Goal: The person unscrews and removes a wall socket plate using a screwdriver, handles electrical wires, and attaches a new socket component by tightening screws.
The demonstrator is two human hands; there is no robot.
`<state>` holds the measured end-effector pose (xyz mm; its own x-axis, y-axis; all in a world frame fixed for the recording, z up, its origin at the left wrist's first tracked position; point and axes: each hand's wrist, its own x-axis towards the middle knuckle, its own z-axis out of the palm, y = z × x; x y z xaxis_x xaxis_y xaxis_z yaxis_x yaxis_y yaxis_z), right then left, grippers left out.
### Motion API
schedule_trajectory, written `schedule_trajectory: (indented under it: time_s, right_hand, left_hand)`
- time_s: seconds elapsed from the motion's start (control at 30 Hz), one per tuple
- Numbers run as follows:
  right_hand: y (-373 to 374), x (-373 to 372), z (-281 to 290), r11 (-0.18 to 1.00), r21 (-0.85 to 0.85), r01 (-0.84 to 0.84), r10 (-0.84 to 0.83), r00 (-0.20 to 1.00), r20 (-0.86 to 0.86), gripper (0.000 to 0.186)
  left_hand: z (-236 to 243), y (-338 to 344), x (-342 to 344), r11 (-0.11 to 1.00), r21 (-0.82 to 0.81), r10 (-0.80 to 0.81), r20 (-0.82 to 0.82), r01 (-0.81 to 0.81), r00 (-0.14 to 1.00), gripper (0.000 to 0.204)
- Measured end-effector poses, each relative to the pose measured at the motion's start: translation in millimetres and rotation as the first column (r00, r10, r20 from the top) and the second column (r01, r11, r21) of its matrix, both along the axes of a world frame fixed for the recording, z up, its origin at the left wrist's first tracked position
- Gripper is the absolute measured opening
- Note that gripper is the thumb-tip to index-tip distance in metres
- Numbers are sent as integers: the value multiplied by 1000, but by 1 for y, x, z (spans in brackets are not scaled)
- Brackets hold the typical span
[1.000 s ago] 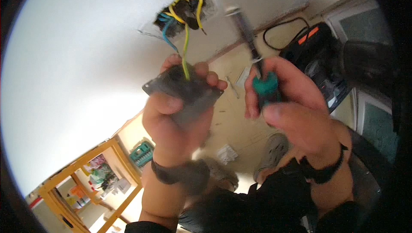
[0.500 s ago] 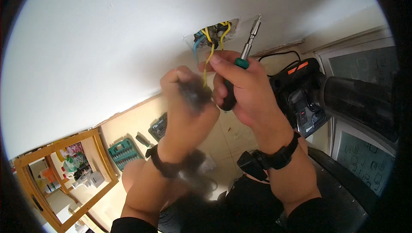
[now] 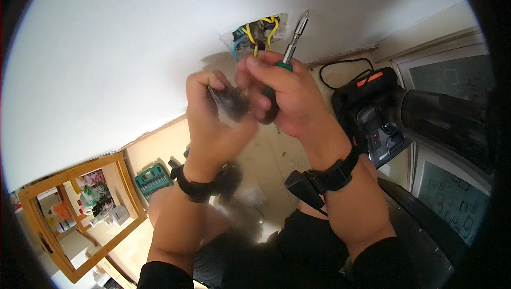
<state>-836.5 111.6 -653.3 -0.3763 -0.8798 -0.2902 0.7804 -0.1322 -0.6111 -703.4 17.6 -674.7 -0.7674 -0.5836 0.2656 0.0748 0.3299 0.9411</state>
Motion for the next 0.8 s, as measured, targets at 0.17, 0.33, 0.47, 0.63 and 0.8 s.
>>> schedule_trajectory:
  time_s: [0.17,0.33,0.47,0.63,0.8]
  right_hand:
    - [3,-5,-5,998,-42,-56,55,998,-16,24]
    - [5,-12,-7,991,15,-131,132,986,-106,27]
    - [6,-14,-6,995,61,-80,88,985,-149,25]
    - [5,-12,-8,994,113,-7,31,976,-215,23]
    - [-1,-6,-5,996,74,42,-33,992,-124,22]
  left_hand:
    - [28,4,-6,601,795,-87,-32,78,996,39]
    - [38,-1,-9,303,953,-197,35,27,980,39]
    - [37,-5,-11,-123,991,-262,-91,60,961,67]
    - [40,16,2,606,794,-176,183,-40,967,76]
    - [18,8,9,762,-647,-1,-11,-7,1000,104]
